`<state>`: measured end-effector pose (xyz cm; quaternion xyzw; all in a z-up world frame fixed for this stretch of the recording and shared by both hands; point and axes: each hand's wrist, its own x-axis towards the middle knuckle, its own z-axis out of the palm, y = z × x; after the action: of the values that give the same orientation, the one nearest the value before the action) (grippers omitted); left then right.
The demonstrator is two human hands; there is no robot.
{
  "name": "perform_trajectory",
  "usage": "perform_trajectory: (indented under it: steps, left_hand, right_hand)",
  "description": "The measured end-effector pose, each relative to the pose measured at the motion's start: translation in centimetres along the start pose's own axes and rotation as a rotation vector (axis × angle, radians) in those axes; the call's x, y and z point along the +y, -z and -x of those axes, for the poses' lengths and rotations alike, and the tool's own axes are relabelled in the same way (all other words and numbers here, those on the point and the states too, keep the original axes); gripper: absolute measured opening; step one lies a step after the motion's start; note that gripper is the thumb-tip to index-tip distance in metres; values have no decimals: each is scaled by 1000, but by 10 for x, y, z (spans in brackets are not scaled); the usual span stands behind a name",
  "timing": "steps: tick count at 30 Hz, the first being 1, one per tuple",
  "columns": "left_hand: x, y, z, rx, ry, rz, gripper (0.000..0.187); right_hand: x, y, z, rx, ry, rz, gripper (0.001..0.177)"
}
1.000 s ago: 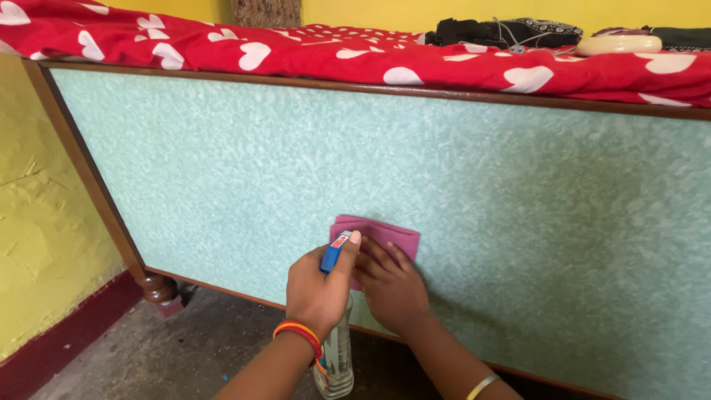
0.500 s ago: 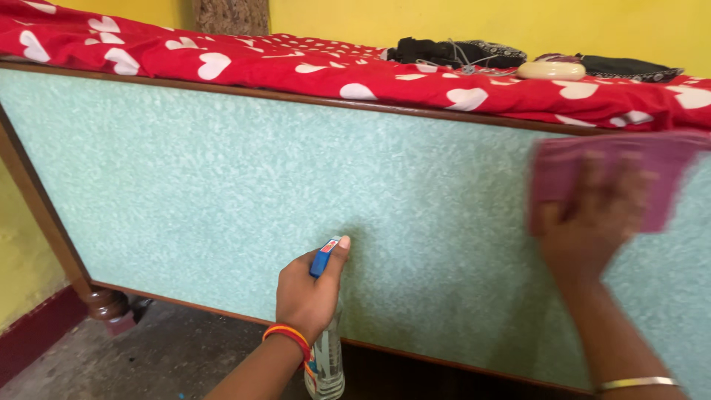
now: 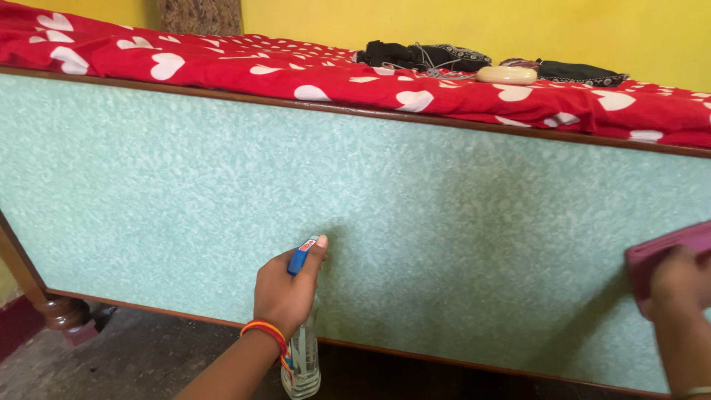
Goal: The person sprays a light blue wall with a spray bottle and wipes it with a pink cloth. The person repeatedly sprays and wipes the same wall section below a bed with a red heart-patterned sheet.
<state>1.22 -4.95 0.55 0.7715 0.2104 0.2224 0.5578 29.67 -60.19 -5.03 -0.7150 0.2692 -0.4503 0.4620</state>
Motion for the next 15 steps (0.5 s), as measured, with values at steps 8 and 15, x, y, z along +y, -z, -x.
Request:
perform_trajectory:
  steps: [8,15]
  left_hand:
    - [6,-27,5,-27,-36,-7,62]
    - [3,-47,6,-34,-58,-34,62]
  right_hand:
    - [-61,-40,192,58,698,41,79]
    - [-94,-25,365,-529,1332,-15,63]
